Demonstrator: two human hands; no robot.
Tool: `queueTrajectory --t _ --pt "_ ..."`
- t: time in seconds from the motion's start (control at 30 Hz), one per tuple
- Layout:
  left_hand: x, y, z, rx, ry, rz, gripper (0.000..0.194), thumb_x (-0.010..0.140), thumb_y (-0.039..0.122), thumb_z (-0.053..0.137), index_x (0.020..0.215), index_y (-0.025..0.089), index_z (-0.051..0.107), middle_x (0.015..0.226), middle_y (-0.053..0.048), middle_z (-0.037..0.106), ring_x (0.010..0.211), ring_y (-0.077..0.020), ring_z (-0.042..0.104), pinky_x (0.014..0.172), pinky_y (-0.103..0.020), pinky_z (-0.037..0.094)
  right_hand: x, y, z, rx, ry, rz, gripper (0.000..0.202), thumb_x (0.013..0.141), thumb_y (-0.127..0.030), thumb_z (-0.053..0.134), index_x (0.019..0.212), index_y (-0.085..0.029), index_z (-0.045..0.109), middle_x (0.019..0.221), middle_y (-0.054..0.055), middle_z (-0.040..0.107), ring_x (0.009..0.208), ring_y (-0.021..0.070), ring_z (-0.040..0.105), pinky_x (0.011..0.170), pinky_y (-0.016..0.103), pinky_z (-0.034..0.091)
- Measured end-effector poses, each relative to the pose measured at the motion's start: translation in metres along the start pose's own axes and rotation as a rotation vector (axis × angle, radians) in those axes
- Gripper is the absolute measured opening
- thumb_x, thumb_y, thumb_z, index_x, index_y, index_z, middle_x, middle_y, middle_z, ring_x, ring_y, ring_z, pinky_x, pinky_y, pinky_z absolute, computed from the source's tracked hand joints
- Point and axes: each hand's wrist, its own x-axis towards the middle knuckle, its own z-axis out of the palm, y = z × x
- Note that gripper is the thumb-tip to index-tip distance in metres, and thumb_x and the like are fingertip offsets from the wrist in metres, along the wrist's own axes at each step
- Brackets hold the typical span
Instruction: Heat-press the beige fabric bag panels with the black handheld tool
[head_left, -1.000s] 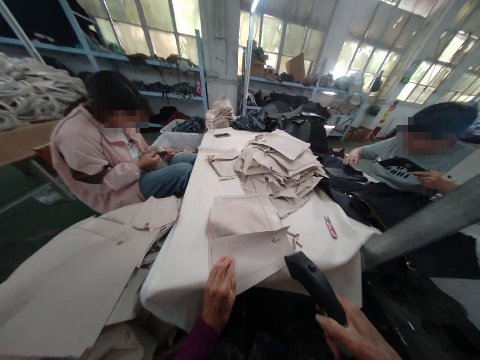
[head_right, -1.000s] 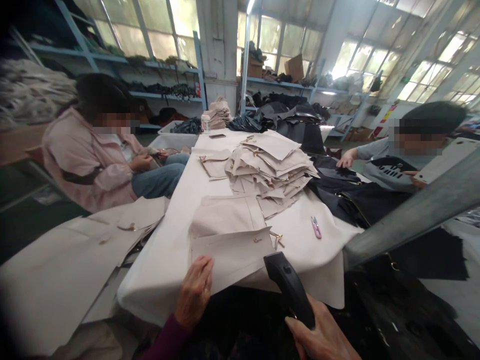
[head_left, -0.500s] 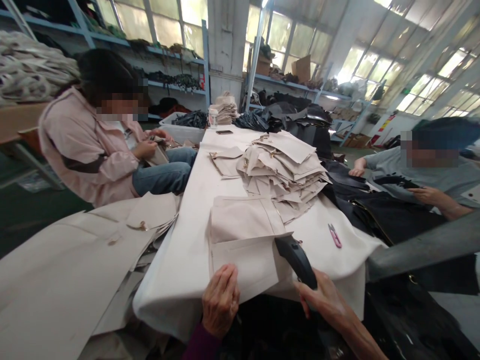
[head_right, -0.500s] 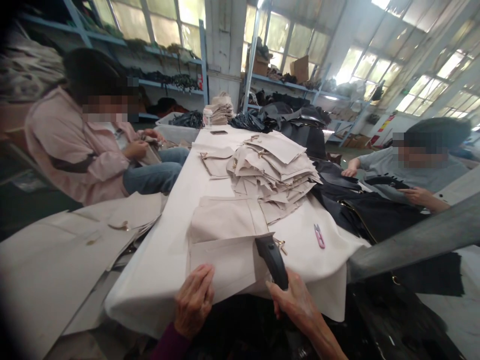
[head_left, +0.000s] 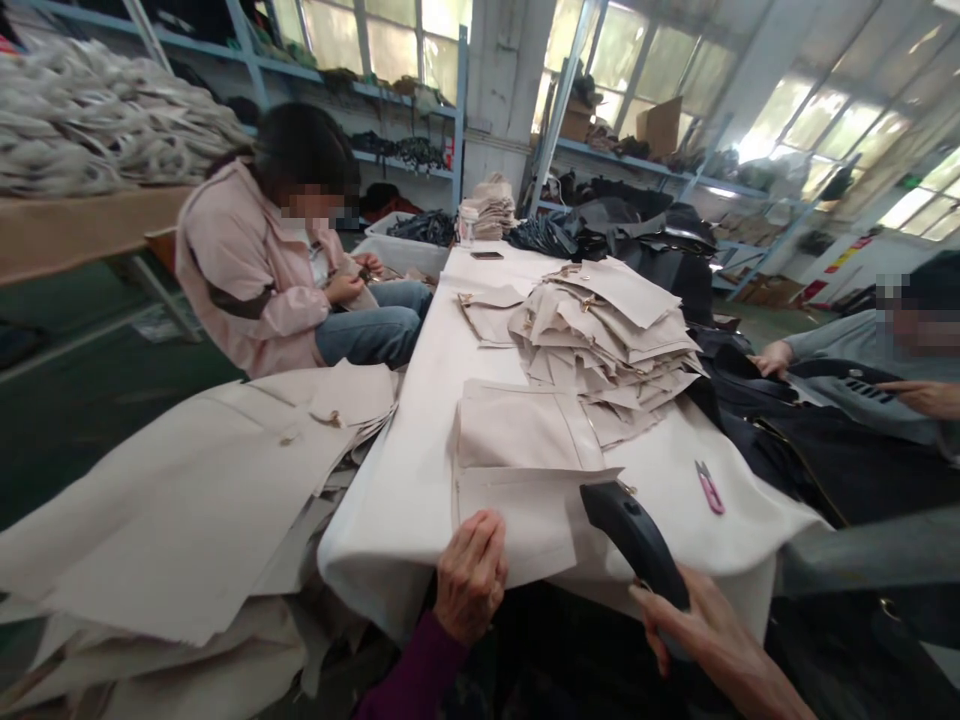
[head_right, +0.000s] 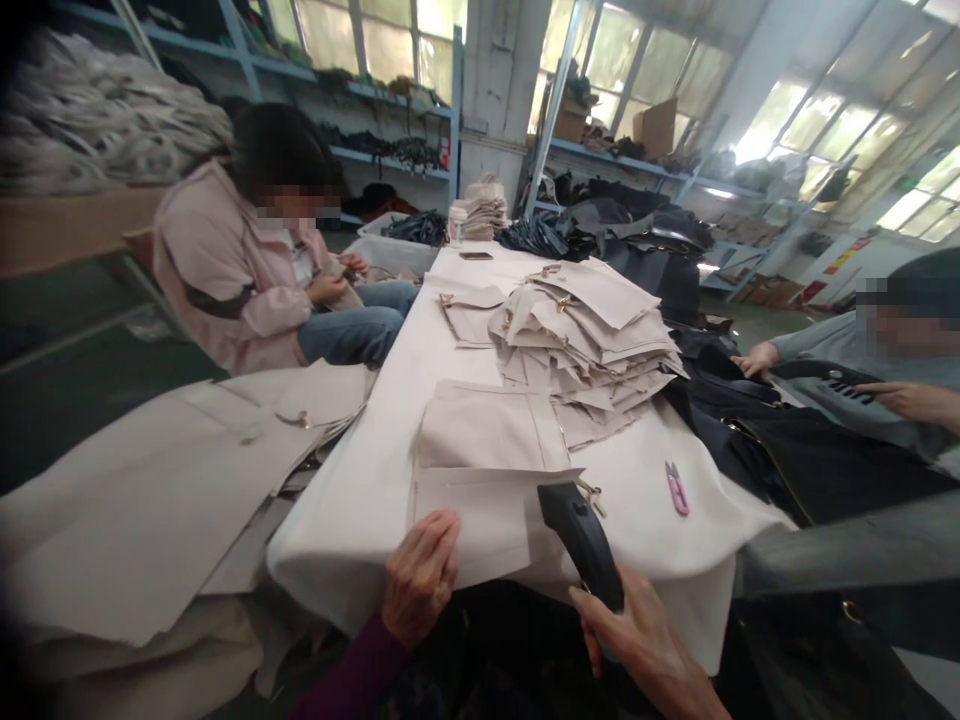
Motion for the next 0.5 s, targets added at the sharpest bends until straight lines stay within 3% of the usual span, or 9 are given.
queueTrajectory --t 0.2,0.33,0.5 --pt "-0.007 0.003 -0.005 -0.024 0.061 0.006 0.033 0.082 0.003 0.044 0.11 0.01 0.059 0.101 -0.014 0.068 0.104 -0.0241 0.061 0.09 -0.039 0.053 0.002 -0.008 0.003 -0.091 0.003 -0.006 0.029 0.079 -0.045 0.053 0.065 -0.02 0.048 0.041 -0.003 0.053 0.04 0.0148 0.055 0.046 0.025 0.045" --pt "-0.023 0.01 -0.009 -0.009 0.186 -0.026 0.031 0.083 0.002 0.043 0.108 0.009 0.061 0.096 -0.013 0.069 0.102 -0.0244 0.062 0.095 -0.046 0.049 -0.003 -0.023 0.016 -0.074 -0.183 -0.049 0.029 0.079 -0.047 0.055 0.074 -0.019 0.053 0.045 -0.003 0.055 0.04 0.0134 0.054 0.045 0.024 0.044" --pt "-0.037 0.008 -0.015 0.0 0.203 -0.063 0.032 0.087 0.004 0.038 0.11 0.008 0.061 0.096 -0.013 0.07 0.105 -0.0251 0.061 0.098 -0.05 0.044 0.015 -0.06 0.057 -0.045 -0.371 -0.122 0.017 0.079 -0.032 0.053 0.071 -0.018 0.05 0.045 -0.005 0.054 0.039 0.0106 0.051 0.041 0.019 0.04"
